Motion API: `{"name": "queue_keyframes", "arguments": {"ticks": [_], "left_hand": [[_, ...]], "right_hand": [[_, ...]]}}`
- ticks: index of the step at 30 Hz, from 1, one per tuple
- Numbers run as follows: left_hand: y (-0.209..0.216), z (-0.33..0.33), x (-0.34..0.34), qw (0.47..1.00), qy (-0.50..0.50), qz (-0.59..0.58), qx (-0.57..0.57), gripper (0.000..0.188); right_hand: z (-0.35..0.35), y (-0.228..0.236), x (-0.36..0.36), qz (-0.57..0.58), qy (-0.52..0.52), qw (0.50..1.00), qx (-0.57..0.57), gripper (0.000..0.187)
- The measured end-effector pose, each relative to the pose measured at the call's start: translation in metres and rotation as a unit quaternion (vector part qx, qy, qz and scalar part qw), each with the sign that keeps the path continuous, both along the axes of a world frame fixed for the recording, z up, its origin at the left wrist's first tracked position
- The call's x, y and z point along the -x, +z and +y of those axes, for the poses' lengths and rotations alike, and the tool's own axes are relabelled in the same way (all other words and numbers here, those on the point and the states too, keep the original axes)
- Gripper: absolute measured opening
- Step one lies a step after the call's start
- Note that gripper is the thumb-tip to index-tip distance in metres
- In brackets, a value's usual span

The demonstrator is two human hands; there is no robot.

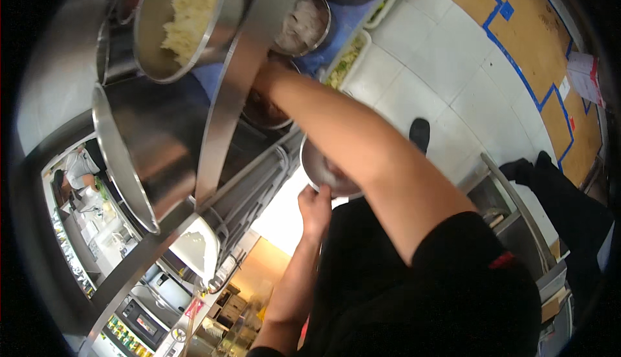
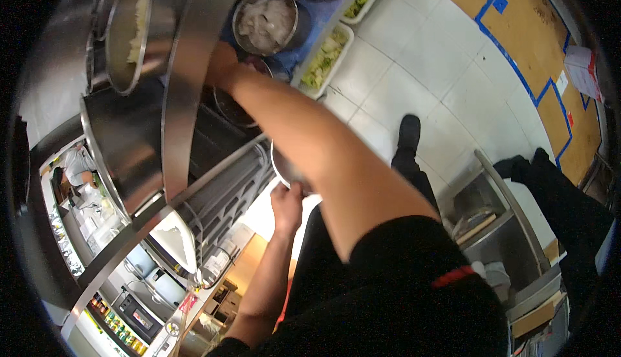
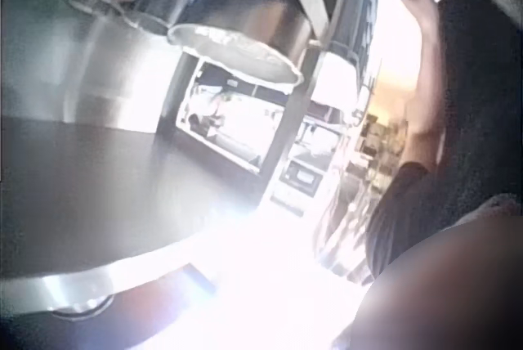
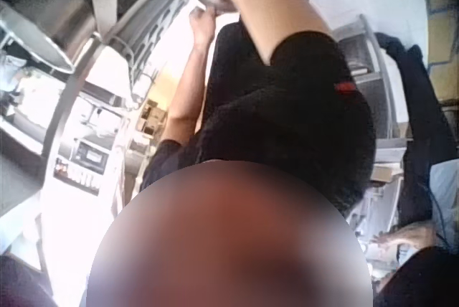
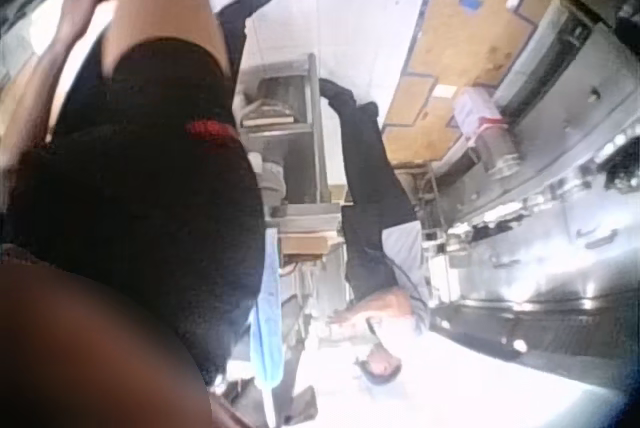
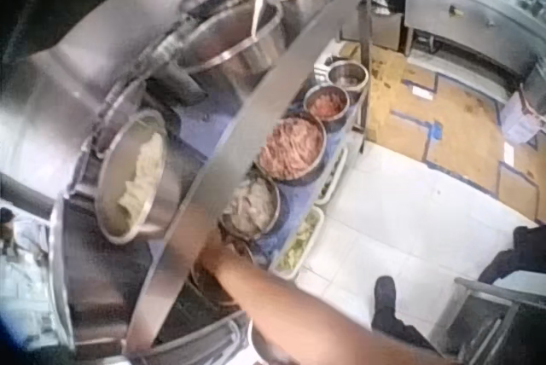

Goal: Assemble a food bowl with various ingredients including lettuce, mushrooms, and meat in a professional kitchen.

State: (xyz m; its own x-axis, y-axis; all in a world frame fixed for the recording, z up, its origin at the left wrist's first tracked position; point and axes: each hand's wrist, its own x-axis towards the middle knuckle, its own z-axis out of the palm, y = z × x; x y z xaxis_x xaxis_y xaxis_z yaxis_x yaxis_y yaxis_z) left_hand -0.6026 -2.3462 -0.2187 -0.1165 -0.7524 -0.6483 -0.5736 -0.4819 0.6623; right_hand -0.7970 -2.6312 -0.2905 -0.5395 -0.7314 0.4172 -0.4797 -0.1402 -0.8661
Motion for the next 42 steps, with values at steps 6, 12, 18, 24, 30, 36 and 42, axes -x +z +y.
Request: {"name": "queue_keyframes", "arguments": {"ticks": [6,12,18,24,30,36,42], "left_hand": [[0.032,0.014,-0.068,0.997,0.043,0.033,-0.055,0.01],[0.09,0.006,-0.053,0.996,0.018,0.053,-0.064,0.01],[0.215,-0.009,0.006,0.962,-0.202,0.186,0.001,0.014],[0.399,-0.039,-0.044,0.845,-0.193,0.4,0.298,0.024],[0.533,-0.146,-0.11,0.748,0.123,0.412,0.506,0.013],[0.604,-0.252,-0.104,0.806,0.104,0.375,0.446,0.026],[0.631,-0.277,-0.072,0.86,-0.001,0.306,0.41,0.041]], "right_hand": [[0.041,0.037,-0.007,0.071,0.101,0.982,-0.145,0.038],[0.323,0.095,0.07,-0.128,0.232,0.859,-0.438,0.084],[0.408,0.295,0.067,-0.222,0.111,0.91,-0.332,0.052],[0.377,0.548,0.122,-0.171,0.113,0.974,-0.098,0.053],[0.231,0.736,0.07,-0.175,0.197,0.964,-0.03,0.02],[0.116,0.758,-0.001,-0.139,0.207,0.949,-0.191,0.025],[0.1,0.748,-0.01,-0.128,0.232,0.93,-0.255,0.031]]}}
